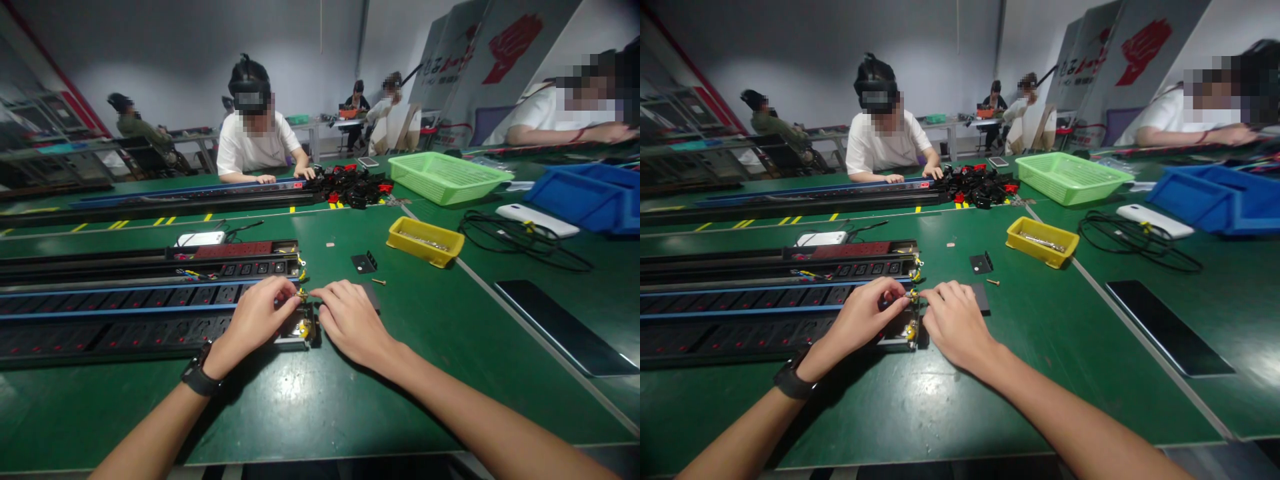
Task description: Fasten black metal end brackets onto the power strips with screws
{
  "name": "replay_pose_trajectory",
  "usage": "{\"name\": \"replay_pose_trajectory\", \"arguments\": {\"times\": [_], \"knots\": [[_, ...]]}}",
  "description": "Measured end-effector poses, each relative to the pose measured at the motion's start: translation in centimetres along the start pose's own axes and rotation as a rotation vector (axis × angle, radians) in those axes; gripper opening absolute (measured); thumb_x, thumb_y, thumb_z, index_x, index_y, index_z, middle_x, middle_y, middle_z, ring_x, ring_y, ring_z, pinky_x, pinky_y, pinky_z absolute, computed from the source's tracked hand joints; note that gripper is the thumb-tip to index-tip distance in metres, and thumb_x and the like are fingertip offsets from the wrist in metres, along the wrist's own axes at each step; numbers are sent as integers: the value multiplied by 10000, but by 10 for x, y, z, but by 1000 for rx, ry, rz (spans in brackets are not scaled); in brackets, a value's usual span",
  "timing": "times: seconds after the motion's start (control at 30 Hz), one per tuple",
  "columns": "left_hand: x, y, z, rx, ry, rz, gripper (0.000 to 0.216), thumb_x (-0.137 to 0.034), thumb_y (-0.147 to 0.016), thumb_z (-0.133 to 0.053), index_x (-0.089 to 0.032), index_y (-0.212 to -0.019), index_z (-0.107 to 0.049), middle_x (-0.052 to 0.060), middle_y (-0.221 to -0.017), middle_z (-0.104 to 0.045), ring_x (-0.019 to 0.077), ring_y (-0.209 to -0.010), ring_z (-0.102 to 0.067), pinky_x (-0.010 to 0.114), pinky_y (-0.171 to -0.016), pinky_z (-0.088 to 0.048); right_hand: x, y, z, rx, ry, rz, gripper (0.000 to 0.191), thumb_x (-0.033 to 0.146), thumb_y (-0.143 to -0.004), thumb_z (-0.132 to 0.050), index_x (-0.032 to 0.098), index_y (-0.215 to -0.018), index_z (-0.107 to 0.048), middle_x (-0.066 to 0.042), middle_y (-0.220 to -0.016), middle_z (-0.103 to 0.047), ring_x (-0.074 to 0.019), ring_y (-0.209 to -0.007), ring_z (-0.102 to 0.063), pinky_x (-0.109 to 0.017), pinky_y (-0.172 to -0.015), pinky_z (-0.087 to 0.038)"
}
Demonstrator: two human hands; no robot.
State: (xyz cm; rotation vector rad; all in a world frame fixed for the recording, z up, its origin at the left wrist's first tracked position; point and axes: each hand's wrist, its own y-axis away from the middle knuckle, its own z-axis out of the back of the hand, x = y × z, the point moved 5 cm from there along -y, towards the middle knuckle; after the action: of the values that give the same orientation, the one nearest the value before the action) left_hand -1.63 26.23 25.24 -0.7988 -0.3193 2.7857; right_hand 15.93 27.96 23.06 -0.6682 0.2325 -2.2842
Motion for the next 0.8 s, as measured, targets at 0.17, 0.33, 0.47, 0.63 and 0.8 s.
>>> {"name": "replay_pose_trajectory", "arguments": {"times": [0.17, 0.33, 0.47, 0.63, 0.8], "knots": [[0, -1, -1, 4, -18, 6, 138, -327, -958, -628, -203, -906, -656, 10, -892, -691, 174, -816, -630, 272, -699, -427, 1, 0, 1, 8, 1, 1, 315, 174, -1010, -452, 188, -1250, -656, -95, -1123, -684, -263, -1079, -557, -404, -937, -388], [-2, -2, 0, -12, -66, 6, 145, -335, -955, -630, -205, -894, -655, 11, -873, -688, 175, -788, -618, 272, -666, -410, 1, 0, 1, -1, 6, 2, 304, 189, -1016, -440, 185, -1232, -655, -104, -1112, -687, -262, -1078, -560, -404, -946, -391], [-3, -2, -1, -8, -90, 6, 147, -337, -950, -636, -205, -886, -646, 9, -871, -686, 179, -789, -614, 273, -662, -404, 0, 1, 1, -19, 9, -5, 279, 190, -1012, -444, 177, -1192, -657, -101, -1109, -696, -258, -1069, -568, -401, -935, -394], [-3, -2, -2, -1, -84, -5, 165, -360, -972, -619, -210, -915, -661, 16, -906, -694, 183, -814, -616, 283, -702, -423, -1, 0, 4, -19, 14, -13, 273, 186, -1010, -451, 173, -1189, -656, -98, -1114, -700, -259, -1069, -572, -400, -930, -393], [-3, -1, -2, 11, -69, -69, 162, -348, -978, -615, -208, -958, -694, 37, -947, -709, 202, -881, -627, 313, -800, -455, -3, 0, 6, -30, 17, -13, 264, 192, -1013, -452, 184, -1180, -656, -93, -1104, -704, -254, -1065, -574, -395, -925, -393]]}}
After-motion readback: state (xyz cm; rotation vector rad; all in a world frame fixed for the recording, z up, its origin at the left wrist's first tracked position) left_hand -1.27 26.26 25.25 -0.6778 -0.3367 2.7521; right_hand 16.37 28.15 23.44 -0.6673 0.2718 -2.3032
